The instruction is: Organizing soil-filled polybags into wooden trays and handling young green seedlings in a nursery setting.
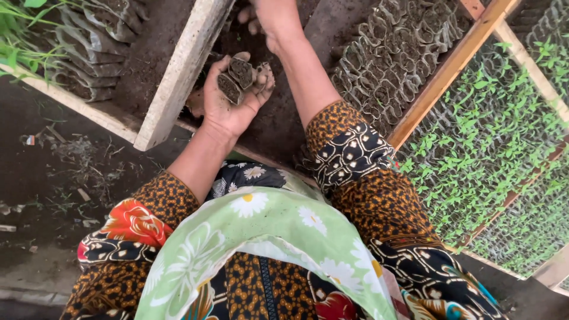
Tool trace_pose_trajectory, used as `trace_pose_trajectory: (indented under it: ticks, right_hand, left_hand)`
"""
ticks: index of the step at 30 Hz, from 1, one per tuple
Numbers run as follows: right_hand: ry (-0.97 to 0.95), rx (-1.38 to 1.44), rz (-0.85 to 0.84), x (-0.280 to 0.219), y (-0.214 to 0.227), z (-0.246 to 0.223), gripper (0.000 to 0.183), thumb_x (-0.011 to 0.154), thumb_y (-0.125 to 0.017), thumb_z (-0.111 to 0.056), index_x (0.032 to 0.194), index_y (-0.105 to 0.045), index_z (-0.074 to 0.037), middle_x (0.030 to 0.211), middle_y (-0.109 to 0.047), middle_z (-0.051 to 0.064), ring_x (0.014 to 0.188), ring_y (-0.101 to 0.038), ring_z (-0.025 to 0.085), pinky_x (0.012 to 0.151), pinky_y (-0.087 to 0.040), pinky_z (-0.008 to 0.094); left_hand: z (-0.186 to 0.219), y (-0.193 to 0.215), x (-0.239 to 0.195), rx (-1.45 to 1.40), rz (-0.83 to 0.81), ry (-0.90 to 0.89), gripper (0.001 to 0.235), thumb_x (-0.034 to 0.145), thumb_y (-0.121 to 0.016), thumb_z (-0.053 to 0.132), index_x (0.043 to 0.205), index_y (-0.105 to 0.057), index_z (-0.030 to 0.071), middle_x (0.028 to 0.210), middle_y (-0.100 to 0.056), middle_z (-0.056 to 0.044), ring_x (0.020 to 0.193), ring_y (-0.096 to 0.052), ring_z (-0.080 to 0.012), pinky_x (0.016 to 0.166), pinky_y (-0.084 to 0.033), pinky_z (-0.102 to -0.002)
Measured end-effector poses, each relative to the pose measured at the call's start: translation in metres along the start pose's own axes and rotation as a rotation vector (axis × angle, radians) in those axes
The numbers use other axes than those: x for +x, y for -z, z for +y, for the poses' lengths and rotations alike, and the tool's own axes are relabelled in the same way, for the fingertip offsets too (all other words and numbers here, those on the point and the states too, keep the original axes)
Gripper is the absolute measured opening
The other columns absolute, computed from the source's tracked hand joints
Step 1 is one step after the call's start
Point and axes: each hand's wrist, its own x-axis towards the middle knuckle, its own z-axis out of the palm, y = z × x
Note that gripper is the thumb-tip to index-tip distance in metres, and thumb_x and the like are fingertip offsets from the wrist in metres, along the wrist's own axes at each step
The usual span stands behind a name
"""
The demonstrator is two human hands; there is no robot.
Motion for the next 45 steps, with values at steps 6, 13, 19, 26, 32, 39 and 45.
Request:
trace_pose_trajectory:
  ticks: [6, 13, 19, 26, 32, 39, 45]
  right_hand:
    - [0.159, -0.217, 0.059, -0.034, 0.027, -0.039, 0.006, 0.085, -0.058, -0.017, 0.087, -0.063, -0.014, 0.075, -0.068, 0.000, 0.063, -0.065, 0.010, 0.046, -0.048, 0.024]
    - [0.148, -0.793, -0.314, -0.131, 0.064, -0.093, 0.013, 0.086, -0.050, -0.005, 0.077, -0.056, -0.012, 0.069, -0.054, -0.003, 0.065, -0.049, 0.012, 0.057, -0.039, 0.032]
    - [0.296, -0.488, -0.458, -0.145, 0.084, -0.082, 0.014, 0.098, -0.051, -0.005, 0.112, -0.051, -0.006, 0.092, -0.061, 0.003, 0.077, -0.059, 0.010, 0.056, -0.055, 0.024]
    - [0.260, -0.910, -0.413, -0.193, 0.081, -0.107, 0.071, 0.072, -0.095, -0.024, 0.125, -0.052, -0.007, 0.118, -0.059, 0.013, 0.112, -0.059, 0.026, 0.097, -0.049, 0.038]
    - [0.059, -0.896, -0.358, -0.232, 0.086, -0.058, 0.039, 0.084, -0.071, -0.020, 0.117, -0.050, -0.014, 0.108, -0.056, 0.014, 0.098, -0.063, 0.026, 0.085, -0.059, 0.038]
    - [0.402, -1.465, -0.200, -0.233, 0.122, 0.011, 0.063, 0.073, -0.086, -0.034, 0.122, -0.051, -0.015, 0.103, -0.056, 0.012, 0.102, -0.062, 0.035, 0.082, -0.054, 0.045]
    - [0.529, -1.465, -0.225, -0.234, 0.147, 0.002, 0.054, 0.072, -0.089, -0.030, 0.115, -0.062, -0.012, 0.100, -0.057, 0.011, 0.094, -0.062, 0.034, 0.078, -0.056, 0.043]
  left_hand:
    - [0.007, 0.011, 0.006, -0.190, -0.072, 0.048, 0.025, 0.085, -0.066, 0.018, 0.100, -0.064, -0.002, 0.111, -0.064, -0.029, 0.121, -0.058, -0.0470, 0.108, -0.050, -0.059]
    - [-0.012, 0.025, 0.023, -0.101, -0.176, 0.071, 0.019, 0.087, -0.063, 0.020, 0.098, -0.069, 0.005, 0.119, -0.071, -0.020, 0.114, -0.068, -0.0360, 0.099, -0.058, -0.058]
    - [-0.045, 0.012, 0.031, 0.117, -0.168, -0.148, 0.041, 0.086, -0.062, 0.026, 0.125, -0.060, 0.012, 0.114, -0.065, -0.014, 0.108, -0.065, -0.0341, 0.083, -0.061, -0.059]
    - [-0.083, -0.011, -0.004, 0.238, -0.125, -0.225, 0.029, 0.096, -0.056, 0.028, 0.111, -0.063, 0.005, 0.100, -0.063, -0.008, 0.097, -0.063, -0.0232, 0.083, -0.057, -0.035]
    - [-0.086, 0.035, -0.033, 0.424, -0.025, -0.192, 0.031, 0.099, -0.055, 0.028, 0.113, -0.067, 0.003, 0.111, -0.065, -0.009, 0.104, -0.060, -0.0203, 0.097, -0.052, -0.034]
    - [-0.069, 0.074, -0.039, 1.510, -0.146, -0.348, 0.039, 0.097, -0.058, 0.022, 0.136, -0.057, 0.027, 0.134, -0.062, -0.002, 0.124, -0.059, -0.0174, 0.109, -0.047, -0.039]
    - [-0.090, 0.095, 0.001, 1.932, -0.184, -0.421, 0.060, 0.076, -0.078, 0.012, 0.133, -0.059, 0.023, 0.114, -0.064, -0.006, 0.090, -0.073, -0.0246, 0.081, -0.061, -0.040]
